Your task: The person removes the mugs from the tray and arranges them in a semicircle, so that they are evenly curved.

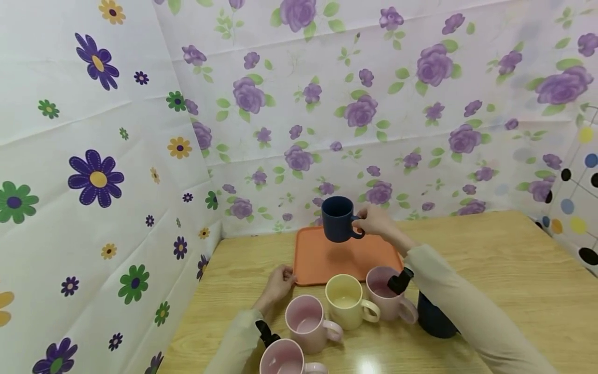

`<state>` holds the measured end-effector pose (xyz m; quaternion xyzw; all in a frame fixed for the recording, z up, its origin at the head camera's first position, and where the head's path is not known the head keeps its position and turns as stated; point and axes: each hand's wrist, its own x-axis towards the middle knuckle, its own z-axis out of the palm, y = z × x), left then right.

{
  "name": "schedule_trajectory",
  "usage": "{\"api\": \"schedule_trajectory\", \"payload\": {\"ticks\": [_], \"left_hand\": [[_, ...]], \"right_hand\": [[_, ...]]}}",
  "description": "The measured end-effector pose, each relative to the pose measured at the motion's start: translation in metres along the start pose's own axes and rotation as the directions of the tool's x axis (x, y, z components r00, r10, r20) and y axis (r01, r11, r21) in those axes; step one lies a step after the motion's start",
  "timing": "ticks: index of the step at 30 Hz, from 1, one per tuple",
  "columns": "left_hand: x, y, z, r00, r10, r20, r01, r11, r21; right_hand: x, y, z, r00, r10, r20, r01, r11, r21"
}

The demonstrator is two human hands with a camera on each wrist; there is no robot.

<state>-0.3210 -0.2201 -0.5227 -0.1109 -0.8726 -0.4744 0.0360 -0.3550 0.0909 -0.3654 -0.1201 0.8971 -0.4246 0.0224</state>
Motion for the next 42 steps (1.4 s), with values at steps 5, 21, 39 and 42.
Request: {"api": "schedule_trajectory", "payload": {"ticks": [5,21,39,42], "left_hand": [[-0.003,0.004,0.001,0.999,-0.035,-0.014,0.036,0.998,0.052],[-0.003,0.002,0.001,0.999,-0.034,-0.010,0.034,0.998,0.060],[-0.001,0.003,0.004,0.999,-0.023,-0.029,0.024,0.999,0.045],[-0.001,0.003,0.005,0.999,-0.019,-0.032,0.020,0.999,0.039]], "right_hand": [[-0.024,0.005,-0.018,0.999,-0.032,-0.009,0.032,0.999,-0.016],[-0.087,0.015,-0.053,0.994,-0.109,0.014,0.110,0.993,-0.050],[-0.110,0.023,-0.062,0.986,-0.163,-0.039,0.157,0.979,-0.134],[-0.114,0.024,-0.062,0.986,-0.161,-0.044,0.154,0.979,-0.134]]}}
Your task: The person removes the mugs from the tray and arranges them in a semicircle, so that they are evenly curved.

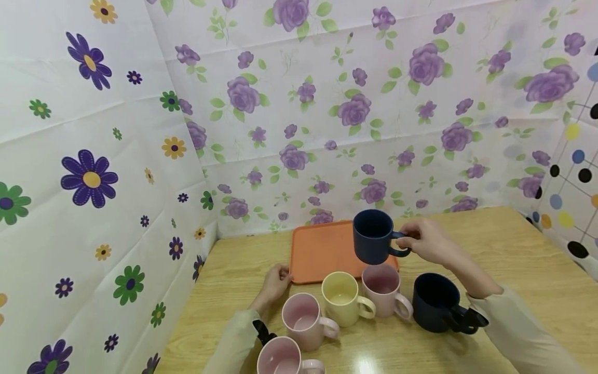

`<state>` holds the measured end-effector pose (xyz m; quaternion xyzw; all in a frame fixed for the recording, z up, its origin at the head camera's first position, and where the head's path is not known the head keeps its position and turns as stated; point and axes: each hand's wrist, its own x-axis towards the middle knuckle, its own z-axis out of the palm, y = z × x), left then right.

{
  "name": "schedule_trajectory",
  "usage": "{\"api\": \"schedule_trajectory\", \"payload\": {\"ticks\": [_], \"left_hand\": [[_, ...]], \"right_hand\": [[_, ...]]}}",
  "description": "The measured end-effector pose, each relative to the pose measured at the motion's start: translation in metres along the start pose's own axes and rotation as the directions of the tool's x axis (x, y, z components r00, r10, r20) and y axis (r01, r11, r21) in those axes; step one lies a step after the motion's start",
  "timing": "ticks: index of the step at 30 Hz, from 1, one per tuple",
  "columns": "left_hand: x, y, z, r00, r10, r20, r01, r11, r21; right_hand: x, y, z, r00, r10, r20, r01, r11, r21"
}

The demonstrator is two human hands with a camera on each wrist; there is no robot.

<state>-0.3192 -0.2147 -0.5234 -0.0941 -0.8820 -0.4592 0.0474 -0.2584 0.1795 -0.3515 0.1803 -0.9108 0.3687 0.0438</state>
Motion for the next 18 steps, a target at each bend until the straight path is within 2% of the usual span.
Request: {"api": "schedule_trajectory", "payload": {"ticks": [8,18], "left_hand": [[0.000,0.001,0.000,1.000,-0.018,0.003,0.018,1.000,0.011],[-0.001,0.003,-0.001,1.000,-0.015,0.000,0.015,1.000,0.013]], "right_hand": [[-0.012,0.003,-0.004,1.000,0.010,0.023,-0.010,1.000,-0.004],[-0.033,0.004,-0.011,0.999,0.014,-0.035,-0.016,0.997,-0.075]]}}
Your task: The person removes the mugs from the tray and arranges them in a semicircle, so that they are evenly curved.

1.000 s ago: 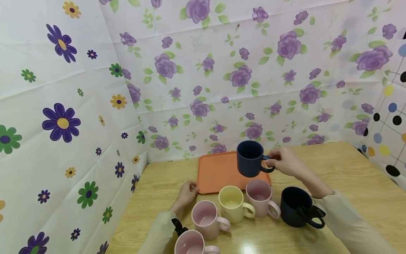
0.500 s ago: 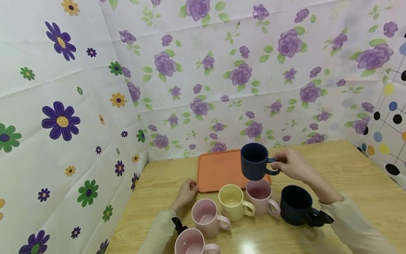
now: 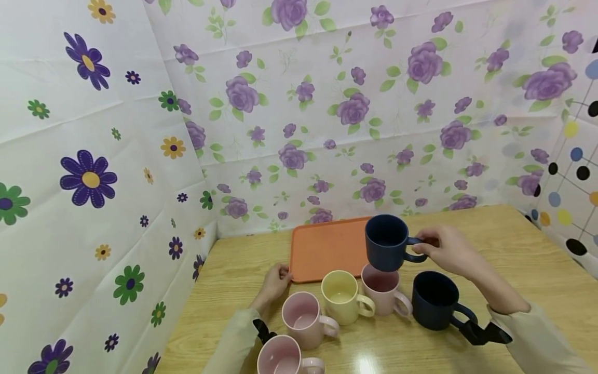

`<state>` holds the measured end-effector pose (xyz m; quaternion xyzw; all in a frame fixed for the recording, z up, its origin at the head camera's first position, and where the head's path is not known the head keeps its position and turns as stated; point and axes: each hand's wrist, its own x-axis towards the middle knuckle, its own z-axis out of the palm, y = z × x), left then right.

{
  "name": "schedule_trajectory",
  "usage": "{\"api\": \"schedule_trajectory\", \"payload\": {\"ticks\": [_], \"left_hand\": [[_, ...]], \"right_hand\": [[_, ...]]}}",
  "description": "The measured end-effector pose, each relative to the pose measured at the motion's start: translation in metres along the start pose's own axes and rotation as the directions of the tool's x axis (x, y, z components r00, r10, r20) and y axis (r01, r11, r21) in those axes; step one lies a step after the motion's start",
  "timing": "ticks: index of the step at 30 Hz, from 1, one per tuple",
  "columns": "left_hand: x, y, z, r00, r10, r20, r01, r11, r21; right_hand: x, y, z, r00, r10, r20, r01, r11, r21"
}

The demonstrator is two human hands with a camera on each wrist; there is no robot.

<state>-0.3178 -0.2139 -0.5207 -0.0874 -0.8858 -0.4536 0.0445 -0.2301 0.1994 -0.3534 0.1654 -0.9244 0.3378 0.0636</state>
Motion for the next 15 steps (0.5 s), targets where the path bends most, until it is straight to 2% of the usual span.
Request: {"api": "schedule_trajectory", "payload": {"ticks": [11,15], "left_hand": [[0.000,-0.001,0.002,1.000,0.004,-0.009,-0.004,1.000,-0.012],[-0.001,0.000,0.002,1.000,0.007,-0.012,-0.007,1.000,-0.022]], "right_hand": [[-0.027,0.012,-0.013,0.998,0.010,-0.058,-0.011,1.000,-0.003],[-0.039,0.016,-0.021,0.998,0.029,-0.055,-0.030,0.999,-0.014]]}}
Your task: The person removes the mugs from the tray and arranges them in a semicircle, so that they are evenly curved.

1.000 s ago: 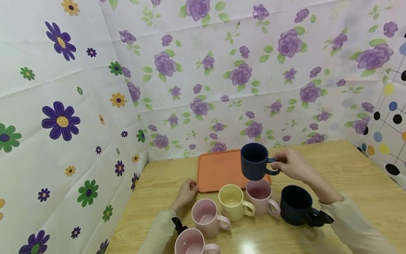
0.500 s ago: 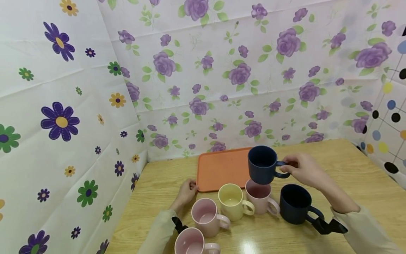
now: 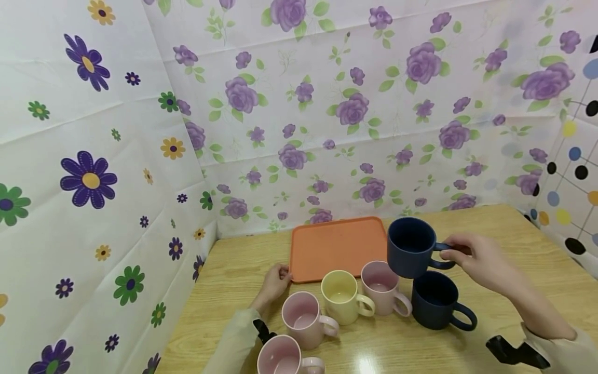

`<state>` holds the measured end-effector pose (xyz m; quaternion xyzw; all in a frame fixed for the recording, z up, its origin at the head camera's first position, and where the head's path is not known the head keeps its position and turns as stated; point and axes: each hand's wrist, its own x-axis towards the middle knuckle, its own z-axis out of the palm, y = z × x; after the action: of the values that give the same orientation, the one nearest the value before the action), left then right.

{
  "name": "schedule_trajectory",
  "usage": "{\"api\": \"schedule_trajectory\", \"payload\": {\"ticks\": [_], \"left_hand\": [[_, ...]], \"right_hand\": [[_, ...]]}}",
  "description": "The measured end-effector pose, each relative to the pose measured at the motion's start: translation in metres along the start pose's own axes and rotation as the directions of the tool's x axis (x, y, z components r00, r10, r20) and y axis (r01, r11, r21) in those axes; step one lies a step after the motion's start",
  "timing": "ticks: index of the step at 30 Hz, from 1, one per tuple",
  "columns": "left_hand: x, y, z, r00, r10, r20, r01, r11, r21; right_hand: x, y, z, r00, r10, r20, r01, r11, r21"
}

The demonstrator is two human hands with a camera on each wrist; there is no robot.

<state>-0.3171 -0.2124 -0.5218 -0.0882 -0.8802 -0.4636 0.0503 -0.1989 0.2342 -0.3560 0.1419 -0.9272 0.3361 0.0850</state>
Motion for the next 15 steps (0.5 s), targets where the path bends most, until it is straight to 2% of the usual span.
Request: {"api": "schedule_trajectory", "payload": {"ticks": [8,15], "left_hand": [[0.001,-0.004,-0.001,1.000,-0.015,0.002,0.015,1.000,0.003],[0.001,-0.008,0.000,0.999,-0.032,0.018,0.032,0.999,-0.015]], "right_hand": [[-0.023,0.015,-0.012,1.000,0.016,-0.026,-0.017,0.999,-0.042],[-0.044,0.032,-0.020,0.995,0.099,-0.025,-0.101,0.990,-0.100]]}}
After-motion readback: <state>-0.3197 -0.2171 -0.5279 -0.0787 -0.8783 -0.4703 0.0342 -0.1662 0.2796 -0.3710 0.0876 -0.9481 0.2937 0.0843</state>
